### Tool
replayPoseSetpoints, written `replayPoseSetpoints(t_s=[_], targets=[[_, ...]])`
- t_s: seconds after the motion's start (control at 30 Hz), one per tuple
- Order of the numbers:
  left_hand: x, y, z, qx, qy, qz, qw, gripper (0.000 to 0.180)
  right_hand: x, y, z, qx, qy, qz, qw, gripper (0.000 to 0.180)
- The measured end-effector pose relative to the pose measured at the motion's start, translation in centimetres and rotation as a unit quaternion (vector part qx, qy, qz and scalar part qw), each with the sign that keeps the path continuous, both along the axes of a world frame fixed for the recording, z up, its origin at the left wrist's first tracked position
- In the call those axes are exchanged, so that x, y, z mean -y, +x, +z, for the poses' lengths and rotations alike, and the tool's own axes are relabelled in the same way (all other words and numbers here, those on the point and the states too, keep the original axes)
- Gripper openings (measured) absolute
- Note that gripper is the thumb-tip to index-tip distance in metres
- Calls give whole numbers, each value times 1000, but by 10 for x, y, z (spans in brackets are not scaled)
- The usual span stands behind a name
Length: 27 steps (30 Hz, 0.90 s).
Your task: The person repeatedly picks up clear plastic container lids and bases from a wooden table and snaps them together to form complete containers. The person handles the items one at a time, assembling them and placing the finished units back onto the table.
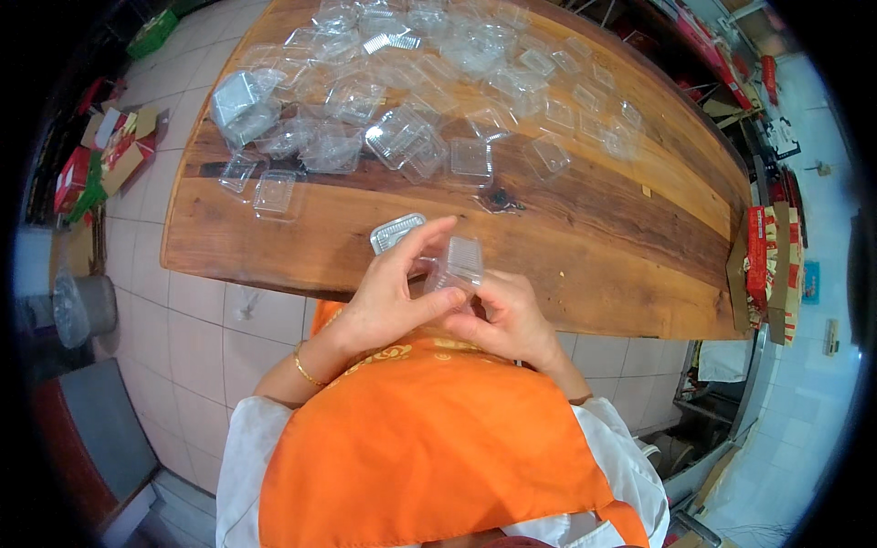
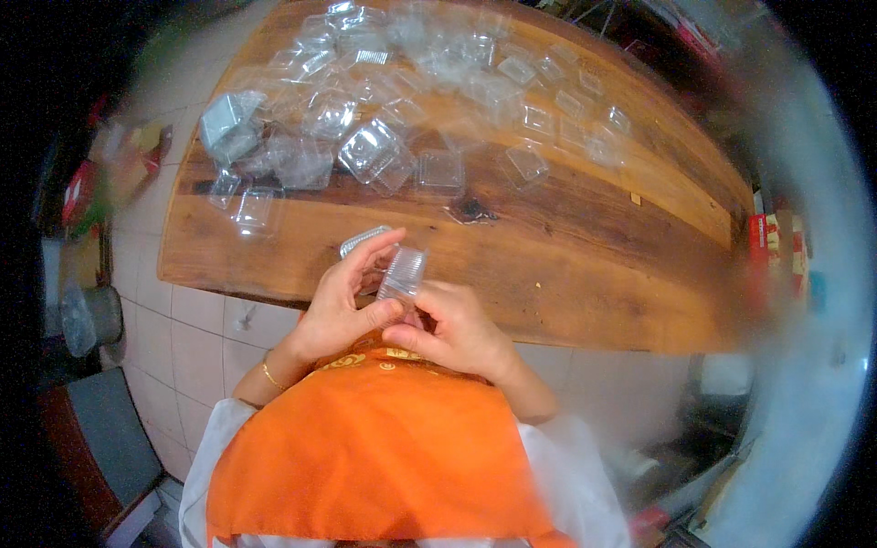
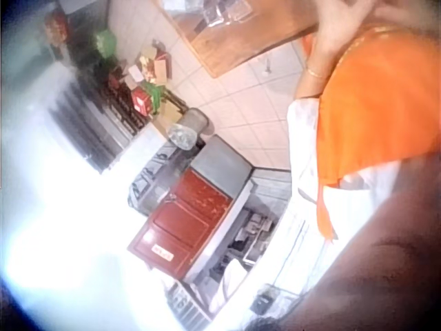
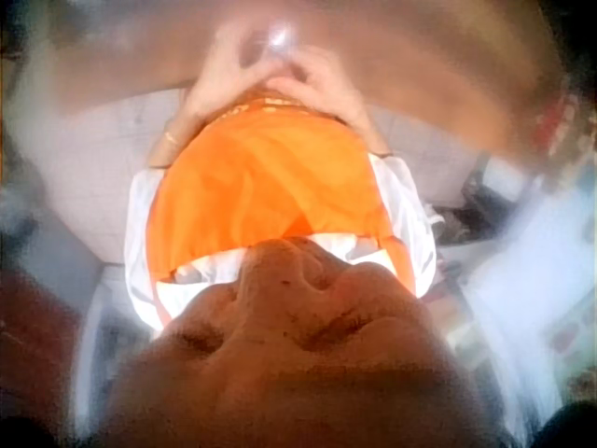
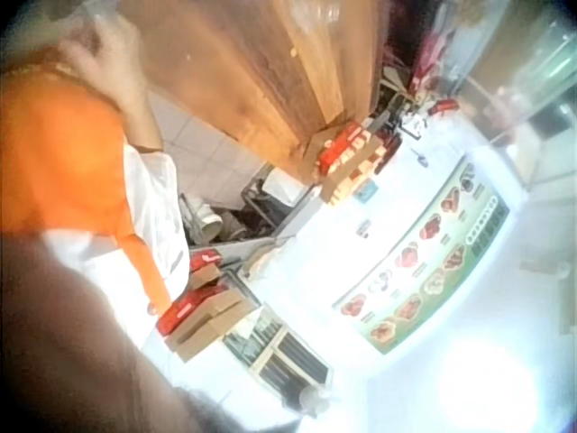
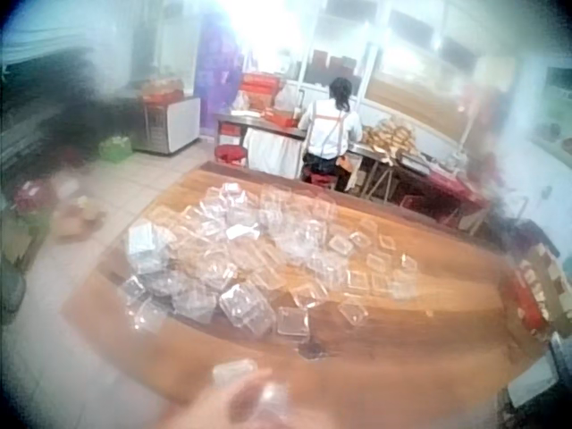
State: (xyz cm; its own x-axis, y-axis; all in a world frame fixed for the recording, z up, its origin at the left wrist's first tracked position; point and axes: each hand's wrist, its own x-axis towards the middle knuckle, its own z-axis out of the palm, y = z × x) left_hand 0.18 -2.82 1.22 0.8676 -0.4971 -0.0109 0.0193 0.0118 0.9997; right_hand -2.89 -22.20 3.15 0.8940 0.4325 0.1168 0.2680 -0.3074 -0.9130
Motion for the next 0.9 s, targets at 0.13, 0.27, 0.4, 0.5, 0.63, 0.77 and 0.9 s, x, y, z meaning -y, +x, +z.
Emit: replayPoseSetpoints(t_s=[0.13,0.27,0.4,0.5,0.63,0.77,0.9], targets=[[-1,0,-3,-100,-89,-29,991,67,2,2,1,-4,28,-26,999,19],[-1,-1,-6,-110,-70,-21,991,64,-1,4,0,-3,30,-48,998,22],[0,-2,-5,-82,-44,13,996,63,-4,4,1,2,-8,-72,997,24],[0,-2,-8,-39,-19,32,999,64,-5,4,0,5,-13,-74,997,24],[3,-3,-15,-4,-18,82,996,64,-5,3,0,3,-15,-79,997,22],[4,-3,-13,-46,-49,70,995,62,-5,2,-1,9,-13,-78,997,19],[3,-3,-14,-74,-78,55,993,60,-4,2,0,19,-3,-73,997,17]])
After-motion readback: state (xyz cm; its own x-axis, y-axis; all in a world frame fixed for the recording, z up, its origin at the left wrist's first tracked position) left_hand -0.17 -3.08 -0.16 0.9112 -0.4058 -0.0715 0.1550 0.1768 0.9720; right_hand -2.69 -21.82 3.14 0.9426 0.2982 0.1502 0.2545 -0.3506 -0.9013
